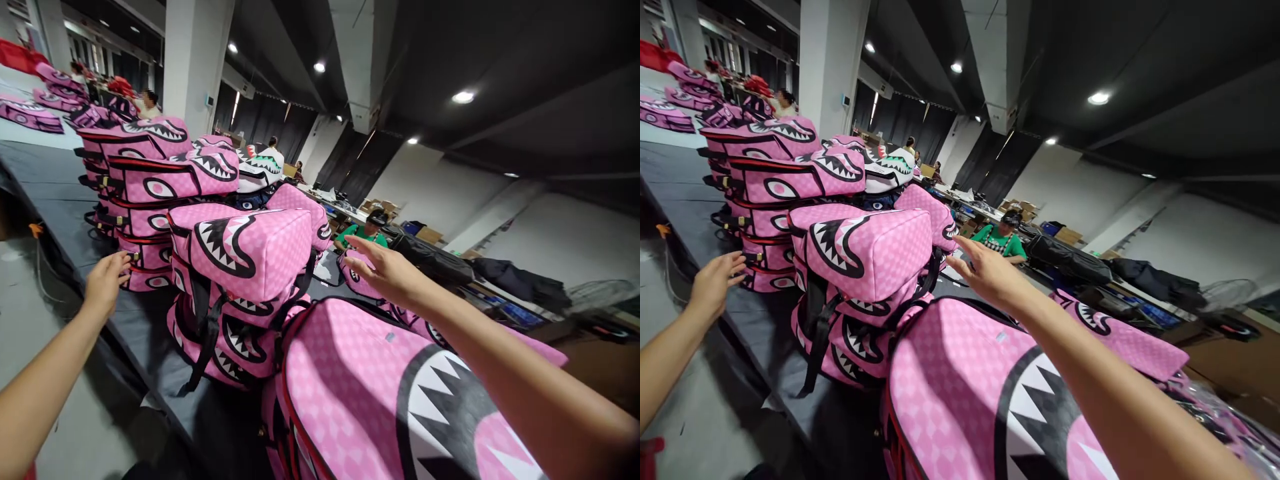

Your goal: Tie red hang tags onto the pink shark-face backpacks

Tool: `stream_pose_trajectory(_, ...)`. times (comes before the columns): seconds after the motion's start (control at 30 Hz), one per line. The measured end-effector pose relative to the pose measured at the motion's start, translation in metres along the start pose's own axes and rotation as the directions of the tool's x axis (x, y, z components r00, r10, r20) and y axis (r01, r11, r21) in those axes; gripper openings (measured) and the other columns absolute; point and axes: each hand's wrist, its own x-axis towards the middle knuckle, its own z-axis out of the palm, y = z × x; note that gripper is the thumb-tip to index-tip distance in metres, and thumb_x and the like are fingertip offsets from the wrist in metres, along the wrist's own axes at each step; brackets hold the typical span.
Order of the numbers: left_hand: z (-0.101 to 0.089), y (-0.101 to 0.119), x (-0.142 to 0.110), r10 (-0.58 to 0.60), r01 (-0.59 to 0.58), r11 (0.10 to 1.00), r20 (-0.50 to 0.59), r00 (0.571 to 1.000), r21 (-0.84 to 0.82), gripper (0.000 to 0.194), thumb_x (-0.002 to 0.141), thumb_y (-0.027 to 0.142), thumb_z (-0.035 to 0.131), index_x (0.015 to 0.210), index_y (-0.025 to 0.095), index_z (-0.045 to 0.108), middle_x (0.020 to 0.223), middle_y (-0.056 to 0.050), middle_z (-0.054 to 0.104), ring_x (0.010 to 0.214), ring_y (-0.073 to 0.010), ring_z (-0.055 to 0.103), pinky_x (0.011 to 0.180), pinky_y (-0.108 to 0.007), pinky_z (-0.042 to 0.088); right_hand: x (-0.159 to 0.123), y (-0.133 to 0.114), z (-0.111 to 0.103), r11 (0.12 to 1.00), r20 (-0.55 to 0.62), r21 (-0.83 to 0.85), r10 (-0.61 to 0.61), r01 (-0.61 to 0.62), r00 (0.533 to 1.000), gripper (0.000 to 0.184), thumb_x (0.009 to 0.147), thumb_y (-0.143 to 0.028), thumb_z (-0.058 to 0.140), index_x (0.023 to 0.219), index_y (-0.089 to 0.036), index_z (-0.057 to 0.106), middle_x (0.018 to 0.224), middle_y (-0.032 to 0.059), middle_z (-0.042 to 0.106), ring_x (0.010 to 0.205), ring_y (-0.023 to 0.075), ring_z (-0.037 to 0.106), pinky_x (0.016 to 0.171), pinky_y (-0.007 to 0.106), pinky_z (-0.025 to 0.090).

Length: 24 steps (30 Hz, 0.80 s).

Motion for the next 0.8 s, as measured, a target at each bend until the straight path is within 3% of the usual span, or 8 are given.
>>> stream_pose_trajectory(0.13, 0.029, -0.019, 0.109, 0.136, -0.136, 0.991, 0.041, 0.990, 0.007, 0.055, 0.093, 0.058, 0.046, 0.126, 0.015, 0.055, 0.138, -0.008, 0.059, 0.127, -0.0264, 0.055, 0.108, -0.049, 0.045, 0.057, -0.041, 0.010, 0.999, -0.115, -0.024, -0.043, 0.041, 0.992, 0.061, 0.094, -0.059, 0.038, 0.140, -0.022, 0.050, 0.144, 0.0093, 0.053, 0.131, 0.0307, 0.051, 0.111, 0.048, 0.039)
stream_pose_trajectory(0.27, 0.080, -0.031, 0.202, 0.353, -0.387, 0.916, 0.244, 0.903, 0.106, 0.067, 0.095, 0.059, 0.040, 0.138, 0.007, 0.049, 0.142, -0.016, 0.053, 0.132, -0.0288, 0.048, 0.114, -0.048, 0.036, 0.137, -0.099, 0.015, 0.998, -0.158, -0.047, -0.059, 0.052, 0.986, 0.061, 0.095, -0.062, 0.032, 0.137, -0.024, 0.054, 0.135, 0.0101, 0.061, 0.124, 0.0310, 0.058, 0.103, 0.047, 0.048)
stream_pose_trajectory(0.37, 0.105, -0.043, 0.222, 0.371, -0.446, 0.882, 0.359, 0.856, 0.153, 0.069, 0.093, 0.062, 0.037, 0.141, 0.013, 0.048, 0.147, -0.013, 0.048, 0.138, -0.0292, 0.041, 0.119, -0.047, 0.028, 0.197, -0.129, 0.039, 0.987, -0.068, -0.110, -0.126, 0.118, 0.990, 0.059, 0.096, -0.061, 0.033, 0.138, -0.025, 0.055, 0.138, 0.0109, 0.058, 0.130, 0.0313, 0.053, 0.107, 0.051, 0.044)
stream_pose_trajectory(0.43, 0.102, -0.048, 0.219, 0.327, -0.432, 0.888, 0.445, 0.834, 0.156, 0.065, 0.092, 0.062, 0.037, 0.139, 0.018, 0.052, 0.137, -0.011, 0.058, 0.126, -0.0286, 0.054, 0.111, -0.045, 0.041, 0.217, -0.132, 0.064, 0.980, 0.066, -0.153, -0.122, 0.131, 0.990, 0.059, 0.095, -0.060, 0.037, 0.139, -0.025, 0.054, 0.143, 0.0121, 0.054, 0.135, 0.0330, 0.047, 0.111, 0.059, 0.037)
stream_pose_trajectory(0.57, 0.075, -0.035, 0.234, 0.310, -0.401, 0.916, 0.655, 0.689, -0.011, 0.061, 0.084, 0.068, 0.049, 0.122, 0.025, 0.067, 0.100, -0.007, 0.073, 0.091, -0.0272, 0.067, 0.081, -0.037, 0.057, 0.205, -0.117, 0.108, 0.985, 0.395, -0.164, 0.012, 0.058, 0.918, 0.055, 0.095, -0.055, 0.044, 0.145, -0.032, 0.046, 0.152, 0.0104, 0.041, 0.143, 0.0361, 0.034, 0.112, 0.069, 0.025)
stream_pose_trajectory(0.63, 0.082, -0.014, 0.268, 0.370, -0.361, 0.922, 0.605, 0.705, -0.144, 0.050, 0.088, 0.062, 0.047, 0.120, 0.029, 0.068, 0.076, -0.003, 0.071, 0.071, -0.0229, 0.065, 0.065, -0.034, 0.055, 0.190, -0.114, 0.117, 0.989, 0.465, -0.143, 0.049, 0.021, 0.884, 0.057, 0.095, -0.052, 0.046, 0.149, -0.035, 0.038, 0.156, 0.0076, 0.032, 0.145, 0.0361, 0.027, 0.114, 0.069, 0.021)
stream_pose_trajectory(0.73, 0.142, 0.024, 0.329, 0.398, -0.290, 0.912, 0.448, 0.801, -0.291, 0.044, 0.095, 0.050, 0.038, 0.120, 0.026, 0.066, 0.056, 0.002, 0.061, 0.053, -0.0155, 0.055, 0.062, -0.030, 0.051, 0.179, -0.119, 0.116, 0.994, 0.500, -0.109, 0.075, -0.024, 0.863, 0.060, 0.094, -0.051, 0.051, 0.149, -0.036, 0.034, 0.158, 0.0049, 0.026, 0.147, 0.0354, 0.021, 0.116, 0.066, 0.018)
stream_pose_trajectory(0.8, 0.204, 0.040, 0.358, 0.364, -0.205, 0.928, 0.638, 0.679, -0.311, 0.049, 0.094, 0.054, 0.040, 0.121, 0.021, 0.064, 0.067, 0.000, 0.068, 0.062, -0.0160, 0.061, 0.068, -0.029, 0.053, 0.181, -0.126, 0.112, 0.993, 0.500, -0.097, 0.101, -0.060, 0.860, 0.060, 0.092, -0.052, 0.053, 0.148, -0.036, 0.036, 0.157, 0.0039, 0.026, 0.146, 0.0344, 0.020, 0.117, 0.064, 0.018)
